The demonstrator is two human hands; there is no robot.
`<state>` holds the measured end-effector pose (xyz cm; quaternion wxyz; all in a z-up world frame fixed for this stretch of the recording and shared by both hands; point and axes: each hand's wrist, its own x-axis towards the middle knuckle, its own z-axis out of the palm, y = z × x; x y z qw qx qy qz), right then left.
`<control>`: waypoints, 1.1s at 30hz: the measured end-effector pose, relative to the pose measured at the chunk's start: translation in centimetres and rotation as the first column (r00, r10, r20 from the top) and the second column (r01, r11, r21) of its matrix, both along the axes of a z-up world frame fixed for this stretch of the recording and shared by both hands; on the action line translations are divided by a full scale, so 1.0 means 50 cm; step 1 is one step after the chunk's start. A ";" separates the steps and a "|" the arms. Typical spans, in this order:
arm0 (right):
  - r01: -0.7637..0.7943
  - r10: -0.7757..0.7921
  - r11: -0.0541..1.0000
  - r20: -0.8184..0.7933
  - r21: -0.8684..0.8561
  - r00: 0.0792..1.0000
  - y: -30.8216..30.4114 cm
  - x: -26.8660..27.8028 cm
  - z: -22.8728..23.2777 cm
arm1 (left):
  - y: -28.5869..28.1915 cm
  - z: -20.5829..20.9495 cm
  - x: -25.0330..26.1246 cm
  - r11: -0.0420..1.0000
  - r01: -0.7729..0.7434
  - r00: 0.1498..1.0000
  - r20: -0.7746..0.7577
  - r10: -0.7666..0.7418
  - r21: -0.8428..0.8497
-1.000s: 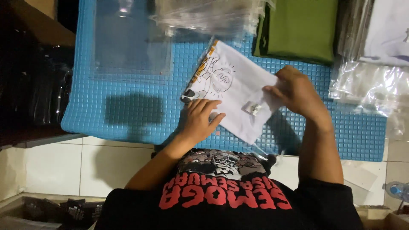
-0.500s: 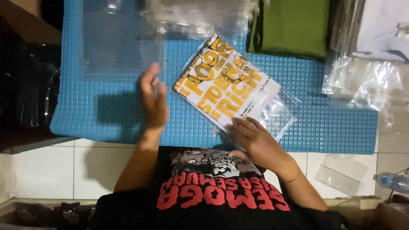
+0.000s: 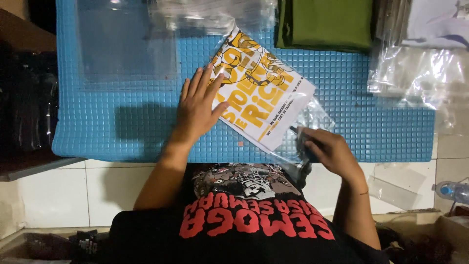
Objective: The person folds green and white t-shirts and places each into a clear plastic bag on a blue mat. The person stacks the packaged shirts on the table.
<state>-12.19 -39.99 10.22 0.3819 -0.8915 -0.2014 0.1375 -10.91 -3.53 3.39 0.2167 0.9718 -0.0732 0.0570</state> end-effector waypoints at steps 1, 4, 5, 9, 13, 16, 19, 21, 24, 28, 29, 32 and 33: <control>-0.009 0.008 0.990 0.005 0.138 1.000 -0.006 0.003 -0.028 | 0.001 0.006 -0.002 1.000 -0.002 1.000 -0.007 0.002 -0.031; -0.026 0.023 0.920 0.011 0.391 1.000 -0.020 0.009 -0.097 | 0.005 0.015 -0.005 0.998 0.000 1.000 -0.026 -0.002 -0.064; -0.031 0.029 0.865 0.012 0.501 1.000 -0.023 0.012 -0.117 | 0.007 0.017 -0.006 0.998 0.006 0.999 -0.038 -0.009 -0.068; -0.241 0.139 0.938 0.365 0.249 0.920 0.001 0.026 -0.128 | 0.018 0.014 -0.004 0.996 0.011 0.998 -0.053 -0.015 -0.084; -0.254 0.259 0.962 0.651 -0.104 0.714 -0.001 0.028 -0.171 | 0.037 -0.016 0.007 0.999 0.034 0.998 0.048 -0.033 -0.009; -0.229 0.348 0.937 0.657 -0.263 0.668 0.033 0.040 -0.138 | 0.056 -0.029 0.024 0.999 0.029 0.987 0.158 -0.033 0.028; -0.198 0.333 0.942 0.679 -0.271 0.654 0.058 0.056 -0.127 | 0.084 -0.027 0.052 0.999 0.048 0.975 0.217 -0.043 -0.016; -0.177 0.283 0.959 0.699 -0.222 0.656 0.052 0.060 -0.144 | 0.112 -0.028 0.077 0.997 0.063 0.970 0.237 -0.049 -0.053; -0.234 0.307 0.947 0.411 -0.220 0.858 0.035 0.068 -0.168 | 0.147 -0.022 0.120 0.989 0.106 0.965 0.253 -0.076 -0.105; -0.320 0.448 0.874 0.355 -0.365 0.820 0.090 0.085 -0.104 | 0.147 0.041 0.166 0.953 0.164 0.986 0.004 -0.168 -0.256; -0.303 0.418 0.875 0.271 -0.379 0.867 0.109 0.087 -0.071 | 0.138 0.062 0.177 0.952 0.089 0.975 -0.169 -0.143 -0.293; -0.301 0.465 0.872 0.463 -0.386 0.754 0.092 0.101 -0.115 | 0.143 0.016 0.195 0.955 0.106 0.989 -0.072 -0.131 -0.278; -0.304 0.469 0.870 0.464 -0.388 0.751 0.108 0.112 -0.095 | 0.146 -0.001 0.200 0.955 0.103 0.990 -0.069 -0.127 -0.280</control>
